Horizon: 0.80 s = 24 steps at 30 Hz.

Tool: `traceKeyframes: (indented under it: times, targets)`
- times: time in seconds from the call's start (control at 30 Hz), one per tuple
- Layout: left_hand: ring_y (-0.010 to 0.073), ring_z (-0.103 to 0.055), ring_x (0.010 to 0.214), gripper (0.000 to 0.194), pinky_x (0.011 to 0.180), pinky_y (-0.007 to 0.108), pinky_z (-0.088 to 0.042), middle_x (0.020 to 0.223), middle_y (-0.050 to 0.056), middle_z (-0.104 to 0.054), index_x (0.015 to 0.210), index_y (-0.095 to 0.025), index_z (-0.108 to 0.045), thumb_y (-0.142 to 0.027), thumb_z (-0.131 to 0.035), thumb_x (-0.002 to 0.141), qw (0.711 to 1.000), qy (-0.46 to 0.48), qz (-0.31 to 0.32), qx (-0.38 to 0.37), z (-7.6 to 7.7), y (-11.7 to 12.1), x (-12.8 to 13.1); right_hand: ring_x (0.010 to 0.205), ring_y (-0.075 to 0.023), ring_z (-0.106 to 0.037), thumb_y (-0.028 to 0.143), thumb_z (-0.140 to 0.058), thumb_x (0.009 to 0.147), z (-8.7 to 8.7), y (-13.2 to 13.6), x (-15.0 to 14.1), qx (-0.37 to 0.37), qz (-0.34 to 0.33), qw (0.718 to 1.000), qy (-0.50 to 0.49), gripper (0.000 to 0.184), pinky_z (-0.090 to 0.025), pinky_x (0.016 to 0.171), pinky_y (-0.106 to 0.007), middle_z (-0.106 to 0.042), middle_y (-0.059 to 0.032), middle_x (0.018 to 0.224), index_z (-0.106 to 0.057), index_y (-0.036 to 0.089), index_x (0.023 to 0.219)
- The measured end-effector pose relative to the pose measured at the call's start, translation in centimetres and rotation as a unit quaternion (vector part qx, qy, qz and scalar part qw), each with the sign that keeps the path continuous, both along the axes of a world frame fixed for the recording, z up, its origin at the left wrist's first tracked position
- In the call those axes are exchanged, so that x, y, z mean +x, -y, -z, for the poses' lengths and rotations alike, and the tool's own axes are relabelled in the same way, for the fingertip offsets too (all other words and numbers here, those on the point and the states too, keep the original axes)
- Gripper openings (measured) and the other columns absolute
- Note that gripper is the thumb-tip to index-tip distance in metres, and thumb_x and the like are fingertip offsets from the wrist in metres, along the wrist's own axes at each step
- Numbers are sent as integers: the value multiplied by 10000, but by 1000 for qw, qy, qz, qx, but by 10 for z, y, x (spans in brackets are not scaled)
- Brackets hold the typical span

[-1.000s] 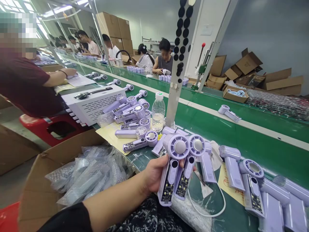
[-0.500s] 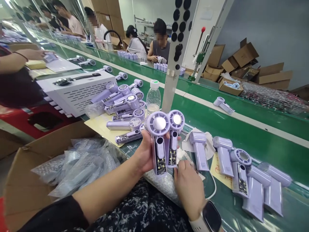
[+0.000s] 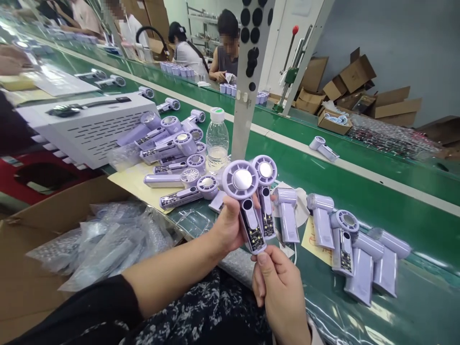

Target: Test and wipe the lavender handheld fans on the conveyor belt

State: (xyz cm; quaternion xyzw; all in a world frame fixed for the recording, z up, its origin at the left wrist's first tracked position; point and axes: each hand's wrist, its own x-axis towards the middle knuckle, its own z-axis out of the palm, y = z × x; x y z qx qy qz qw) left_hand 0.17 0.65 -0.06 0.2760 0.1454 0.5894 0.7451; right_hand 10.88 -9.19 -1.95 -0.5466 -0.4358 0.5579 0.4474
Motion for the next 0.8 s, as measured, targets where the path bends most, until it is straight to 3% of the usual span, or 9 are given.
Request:
traceKeyframes:
  times: [0.03,0.1,0.17,0.27,0.33,0.4,0.53,0.67,0.8]
  targets:
    - [268,-729,830,696,740,376,-608,904,94,-760,677,-163,-681,-830,-787,510,1000,-3,-5,5,2,1,1,340,-91,-374,737,-515,931,2,1,0,-1,8,1000,-7,553,-270,358,-209,-402,85,433,-541,210,763]
    - [236,-719,776,701,695,328,-594,876,92,-759,671,-157,-677,-826,-795,499,1000,-6,-7,5,3,3,0,421,-109,-458,667,-477,988,5,2,2,36,-13,999,18,507,-365,422,-215,-471,56,501,-533,214,768]
    - [217,-709,748,704,672,310,-585,877,89,-756,664,-155,-667,-833,-781,513,1000,9,-6,-16,1,4,-2,651,-142,-606,539,-463,1041,4,2,7,115,-62,988,82,412,-495,622,-238,-628,-16,709,-577,210,821]
    - [225,-716,779,689,706,343,-600,922,70,-749,656,-167,-633,-842,-742,567,997,59,0,-57,-6,3,-7,976,-177,-643,414,-461,1057,0,-1,12,226,-80,958,157,313,-512,849,-261,-684,-78,1078,-618,215,874]
    - [236,-725,822,683,737,356,-606,956,66,-745,649,-166,-619,-832,-747,573,996,67,4,-56,-8,2,-10,894,-161,-651,414,-456,1060,-1,-2,10,227,-47,960,156,345,-514,779,-240,-696,-68,1011,-613,212,828]
    - [238,-723,816,694,716,346,-602,951,80,-744,650,-162,-622,-838,-748,562,998,55,19,-34,-7,3,-11,667,-134,-615,462,-471,1055,-1,-3,6,177,-9,976,126,408,-484,627,-221,-665,-26,744,-589,207,759]
    - [236,-708,811,730,680,317,-582,918,104,-733,661,-161,-635,-881,-705,559,999,24,18,35,3,8,-10,393,-102,-430,615,-539,988,4,-2,-6,83,37,996,-12,499,-366,431,-210,-415,75,426,-512,218,688]
    - [263,-703,865,743,672,319,-578,895,108,-714,667,-165,-635,-903,-667,589,998,-6,-6,64,14,13,-8,363,-83,-332,678,-554,951,11,1,-11,40,69,994,-70,534,-296,391,-200,-360,96,408,-480,224,680]
    - [306,-705,919,733,647,333,-579,938,119,-720,672,-168,-629,-890,-706,569,998,-15,3,56,15,11,-10,550,-134,-518,622,-505,1000,11,0,-1,76,25,996,33,486,-442,548,-244,-545,22,586,-541,215,736]
